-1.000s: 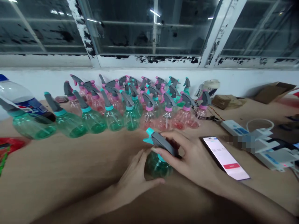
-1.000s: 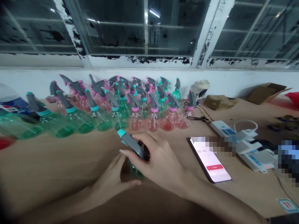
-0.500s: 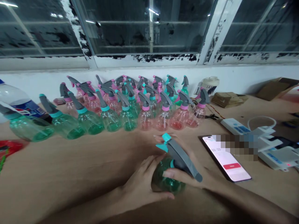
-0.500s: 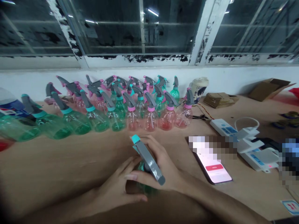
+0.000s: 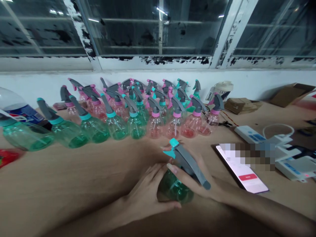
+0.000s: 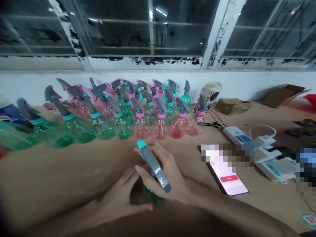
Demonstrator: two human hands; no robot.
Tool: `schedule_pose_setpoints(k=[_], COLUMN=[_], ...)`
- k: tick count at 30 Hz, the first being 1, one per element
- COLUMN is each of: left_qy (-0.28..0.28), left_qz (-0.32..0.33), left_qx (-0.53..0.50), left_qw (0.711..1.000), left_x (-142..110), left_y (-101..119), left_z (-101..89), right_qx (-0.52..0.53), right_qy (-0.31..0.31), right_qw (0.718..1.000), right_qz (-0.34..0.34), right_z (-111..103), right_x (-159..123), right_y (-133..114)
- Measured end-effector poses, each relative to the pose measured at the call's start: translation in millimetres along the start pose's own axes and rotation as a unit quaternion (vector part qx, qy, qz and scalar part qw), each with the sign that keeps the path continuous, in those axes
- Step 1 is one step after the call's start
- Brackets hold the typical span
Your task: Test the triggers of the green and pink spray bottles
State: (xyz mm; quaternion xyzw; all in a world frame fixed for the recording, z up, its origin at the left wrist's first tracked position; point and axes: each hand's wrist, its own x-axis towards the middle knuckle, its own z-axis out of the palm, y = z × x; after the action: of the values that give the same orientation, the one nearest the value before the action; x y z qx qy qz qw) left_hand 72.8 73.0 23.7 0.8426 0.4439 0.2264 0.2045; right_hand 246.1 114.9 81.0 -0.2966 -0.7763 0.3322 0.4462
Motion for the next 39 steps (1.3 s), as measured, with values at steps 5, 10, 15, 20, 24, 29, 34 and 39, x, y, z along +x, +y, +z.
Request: schedule_pose_setpoints(k=[5, 10, 15, 20, 24, 29, 34, 39], left_qy=[0.016, 0.049, 0.117, 0.124, 0.127, 0.125, 0.119, 0.122], left_qz=[0.01, 0.026, -0.037, -0.042, -0.004, 0.013, 0.024, 0.029], left_qx=[0.042, 0.074, 0.057, 0.07, 0.097, 0.124, 0.141, 0.141], left_qw=[0.999, 0.996, 0.991, 0.989, 0.987, 0.984, 0.983, 0.982], left_x=[-11, -15, -7, -3, -3, -3, -4, -5], left_y=[-16, -37, -52, -57, -54, -53, -55, -54], left_z=[-2.2, -14.8, -26.0, -24.4, -22.0, -20.9, -19.5, -19.4], right_qx=[0.012, -0.016, -0.013, -0.027, -0.067, -0.086, -0.1, -0.113], right_qy=[-0.011, -0.02, -0.005, -0.013, -0.004, 0.0, -0.014, -0.021], right_qw=[1.0, 0.999, 0.999, 0.999, 0.997, 0.994, 0.993, 0.987], right_qz=[-0.009, -0.038, -0.033, -0.018, -0.027, -0.064, -0.065, -0.115], right_z=[6, 8, 10, 5, 1, -1, -3, -4], right_x=[7, 12, 15, 16, 17, 19, 19, 19], right_y=[5, 11, 18, 14, 12, 15, 14, 13])
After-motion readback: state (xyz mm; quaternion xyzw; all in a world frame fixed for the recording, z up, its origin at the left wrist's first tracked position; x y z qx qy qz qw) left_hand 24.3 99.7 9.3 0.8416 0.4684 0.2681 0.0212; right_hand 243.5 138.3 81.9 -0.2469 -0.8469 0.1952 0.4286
